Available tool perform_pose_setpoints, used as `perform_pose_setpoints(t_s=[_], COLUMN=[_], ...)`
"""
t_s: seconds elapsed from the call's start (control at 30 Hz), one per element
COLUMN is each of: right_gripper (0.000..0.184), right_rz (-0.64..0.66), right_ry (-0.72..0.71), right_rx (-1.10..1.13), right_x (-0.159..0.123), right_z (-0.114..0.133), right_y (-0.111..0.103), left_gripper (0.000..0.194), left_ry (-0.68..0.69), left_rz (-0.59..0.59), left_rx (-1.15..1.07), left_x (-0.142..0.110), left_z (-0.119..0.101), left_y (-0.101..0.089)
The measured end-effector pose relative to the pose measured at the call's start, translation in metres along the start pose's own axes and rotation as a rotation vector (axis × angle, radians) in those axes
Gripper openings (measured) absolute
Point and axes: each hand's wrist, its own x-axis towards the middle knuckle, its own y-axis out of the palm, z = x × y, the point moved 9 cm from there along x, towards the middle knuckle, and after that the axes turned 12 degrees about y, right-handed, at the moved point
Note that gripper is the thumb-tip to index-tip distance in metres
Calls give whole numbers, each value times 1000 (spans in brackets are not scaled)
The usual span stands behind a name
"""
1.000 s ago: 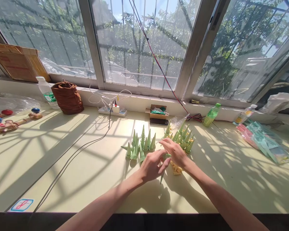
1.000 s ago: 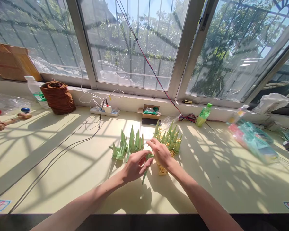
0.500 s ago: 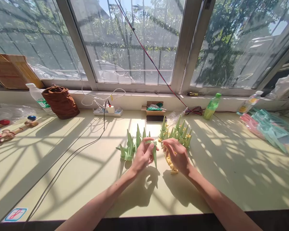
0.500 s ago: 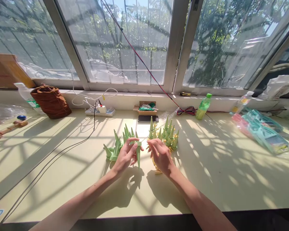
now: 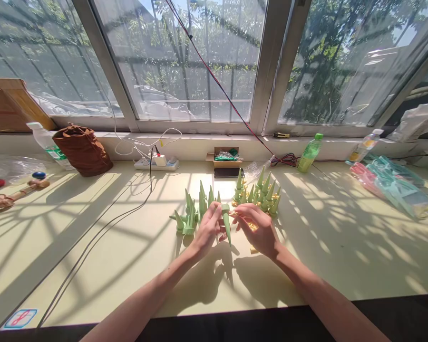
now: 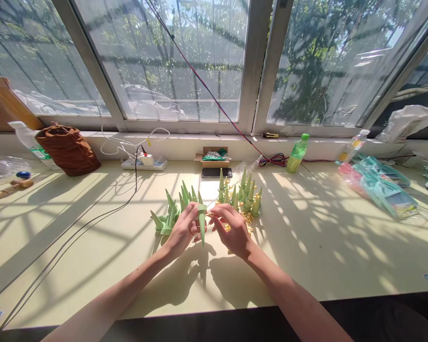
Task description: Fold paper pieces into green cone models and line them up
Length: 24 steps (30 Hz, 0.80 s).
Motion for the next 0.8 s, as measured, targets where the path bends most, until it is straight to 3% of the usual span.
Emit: perform_pose_setpoints(t_s=[0.27, 0.57, 0.8], right_gripper=[14, 16, 14], right_rz=[12, -138, -117], right_ry=[-1, 14, -20], right_rx=[-59, -100, -161], right_x=[-2, -2, -1], right_z=[-4, -6, -3], right_y=[2, -11, -9], left_gripper=[36, 32, 30], left_ry=[-12, -76, -63], left_rz=[1, 1, 16], left_rx=[85, -54, -109], left_x=[-2, -3, -1], left_z=[0, -1, -2], left_y=[0, 5, 7])
